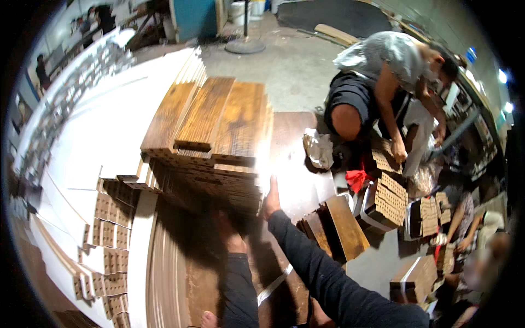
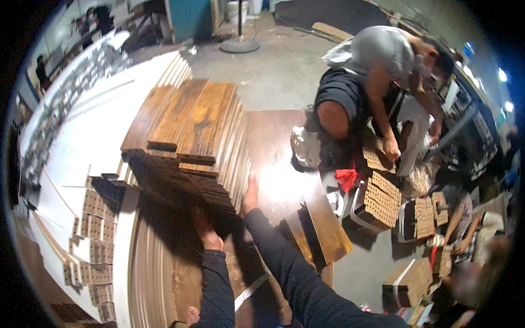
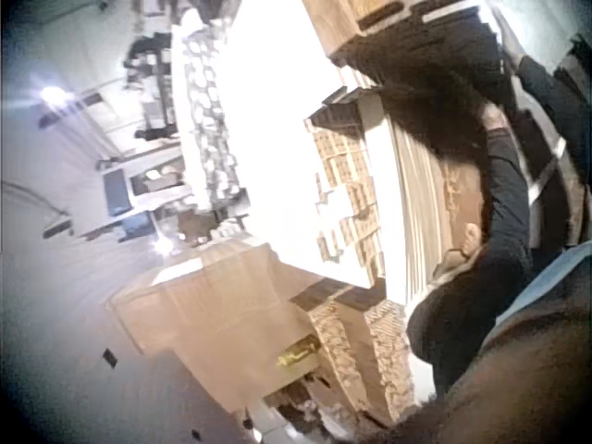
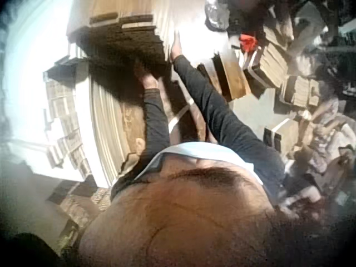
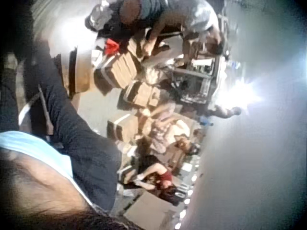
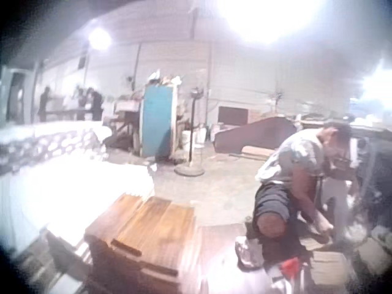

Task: The person stacks wood blocks, wraps a white plastic ribbon around them to create a bundle, and places the bundles into larger stacks or containers.

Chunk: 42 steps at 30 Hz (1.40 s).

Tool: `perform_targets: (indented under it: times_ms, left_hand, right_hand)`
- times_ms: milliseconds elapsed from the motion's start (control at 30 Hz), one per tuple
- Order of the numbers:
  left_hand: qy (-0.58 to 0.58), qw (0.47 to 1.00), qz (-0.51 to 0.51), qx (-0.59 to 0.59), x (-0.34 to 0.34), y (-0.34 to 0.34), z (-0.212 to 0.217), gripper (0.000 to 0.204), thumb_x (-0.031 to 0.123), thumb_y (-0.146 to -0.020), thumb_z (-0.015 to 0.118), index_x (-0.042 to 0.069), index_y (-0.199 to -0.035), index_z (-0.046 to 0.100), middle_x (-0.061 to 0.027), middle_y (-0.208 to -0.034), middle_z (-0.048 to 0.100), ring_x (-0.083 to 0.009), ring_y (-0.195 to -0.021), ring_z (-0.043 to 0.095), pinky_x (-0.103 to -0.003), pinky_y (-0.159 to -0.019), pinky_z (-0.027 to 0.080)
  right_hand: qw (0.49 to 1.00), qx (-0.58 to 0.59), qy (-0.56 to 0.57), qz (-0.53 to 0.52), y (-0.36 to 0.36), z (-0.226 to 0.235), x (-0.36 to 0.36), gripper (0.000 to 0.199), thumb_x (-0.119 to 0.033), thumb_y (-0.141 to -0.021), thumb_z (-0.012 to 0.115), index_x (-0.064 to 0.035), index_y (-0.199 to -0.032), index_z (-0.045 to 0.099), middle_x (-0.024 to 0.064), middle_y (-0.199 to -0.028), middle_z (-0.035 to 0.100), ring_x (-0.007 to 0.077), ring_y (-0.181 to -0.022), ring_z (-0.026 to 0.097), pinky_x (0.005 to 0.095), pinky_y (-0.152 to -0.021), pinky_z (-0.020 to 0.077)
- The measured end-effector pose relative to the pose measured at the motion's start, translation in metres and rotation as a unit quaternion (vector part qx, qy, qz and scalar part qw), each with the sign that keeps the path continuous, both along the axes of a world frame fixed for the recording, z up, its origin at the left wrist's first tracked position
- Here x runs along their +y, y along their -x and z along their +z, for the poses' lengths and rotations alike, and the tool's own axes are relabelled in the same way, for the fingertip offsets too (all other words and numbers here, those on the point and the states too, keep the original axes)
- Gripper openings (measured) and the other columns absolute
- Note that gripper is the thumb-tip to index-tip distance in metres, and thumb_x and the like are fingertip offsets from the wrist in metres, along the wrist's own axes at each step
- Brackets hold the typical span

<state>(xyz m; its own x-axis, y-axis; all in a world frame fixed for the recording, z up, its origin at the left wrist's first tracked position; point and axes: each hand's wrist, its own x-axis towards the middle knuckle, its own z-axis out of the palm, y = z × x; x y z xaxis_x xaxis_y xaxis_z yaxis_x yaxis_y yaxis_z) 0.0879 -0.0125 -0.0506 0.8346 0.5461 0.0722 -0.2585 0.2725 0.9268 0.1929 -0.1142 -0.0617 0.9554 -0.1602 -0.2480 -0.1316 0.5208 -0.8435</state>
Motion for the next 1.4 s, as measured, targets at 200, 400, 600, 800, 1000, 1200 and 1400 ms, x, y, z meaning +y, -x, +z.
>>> perform_targets:
  times_ms: [200,400,600,800,1000,1200,1400]
  left_hand:
    - [-0.301,0.946,0.103,-0.062,-0.051,0.007,0.173,0.08,0.023,-0.081,0.063,0.001,-0.139,0.014,-0.0186,-0.144,0.018,-0.0288,-0.132,0.02,-0.039,-0.108,0.016]
    - [-0.486,0.847,0.203,0.064,-0.073,-0.015,0.21,0.099,0.029,-0.061,0.079,0.005,-0.137,0.019,-0.0238,-0.131,0.037,-0.0379,-0.121,0.034,-0.044,-0.101,0.027]
    - [-0.485,0.851,0.199,0.031,-0.065,0.03,0.211,0.08,0.025,-0.056,0.078,0.007,-0.124,0.039,-0.0184,-0.111,0.047,-0.0355,-0.106,0.045,-0.045,-0.09,0.037]
    - [-0.464,0.873,0.148,-0.007,-0.09,0.119,0.213,0.083,0.016,-0.055,0.081,0.006,-0.125,0.037,-0.0196,-0.115,0.043,-0.0365,-0.109,0.043,-0.043,-0.09,0.038]
    - [-0.391,0.919,-0.017,-0.054,-0.023,0.144,0.212,0.099,0.054,-0.069,0.069,0.009,-0.14,0.017,-0.0102,-0.124,0.032,-0.0218,-0.107,0.037,-0.033,-0.089,0.033]
    - [-0.586,0.785,-0.202,0.001,-0.067,0.075,0.225,0.071,0.022,-0.07,0.072,0.008,-0.132,0.039,-0.0152,-0.13,0.042,-0.0303,-0.117,0.043,-0.036,-0.097,0.034]
    - [-0.409,0.885,-0.147,0.165,-0.05,0.129,0.11,0.089,0.005,-0.07,0.07,0.004,-0.14,0.014,-0.015,-0.129,0.039,-0.0225,-0.116,0.042,-0.031,-0.097,0.034]
  right_hand:
    - [0.968,-0.224,0.092,-0.065,-0.02,0.246,-0.073,0.064,-0.048,-0.087,0.045,0.0002,-0.129,0.038,0.019,-0.132,0.04,0.027,-0.123,0.037,0.0332,-0.102,0.0275]
    - [0.87,-0.367,0.318,0.083,0.048,0.365,-0.139,0.059,-0.047,-0.085,0.051,0.0014,-0.119,0.048,0.0198,-0.119,0.052,0.0275,-0.109,0.051,0.033,-0.092,0.0389]
    - [0.888,-0.274,0.269,0.253,0.131,0.326,-0.149,0.08,-0.06,-0.077,0.055,0.0068,-0.12,0.044,0.018,-0.107,0.058,0.0234,-0.099,0.056,0.0293,-0.085,0.0434]
    - [0.936,0.048,0.016,0.349,0.153,0.249,-0.106,0.111,-0.066,-0.063,0.065,0.0013,-0.134,0.014,0.0215,-0.134,0.03,0.0336,-0.121,0.034,0.0573,-0.094,0.0293]
    - [0.957,-0.105,-0.165,0.216,0.17,0.178,-0.056,0.042,-0.032,-0.081,0.064,0.0072,-0.094,0.06,0.0096,-0.092,0.062,0.0122,-0.082,0.059,0.027,-0.074,0.047]
    - [0.958,-0.069,0.044,0.276,0.203,0.15,-0.094,0.065,-0.031,-0.077,0.067,0.0027,-0.125,0.04,0.0149,-0.114,0.054,0.019,-0.096,0.054,0.0285,-0.084,0.0429]
    - [0.945,-0.103,0.085,0.298,0.233,0.052,-0.071,0.079,-0.019,-0.066,0.074,0.0052,-0.127,0.029,0.0181,-0.119,0.044,0.023,-0.113,0.043,0.0325,-0.095,0.0345]
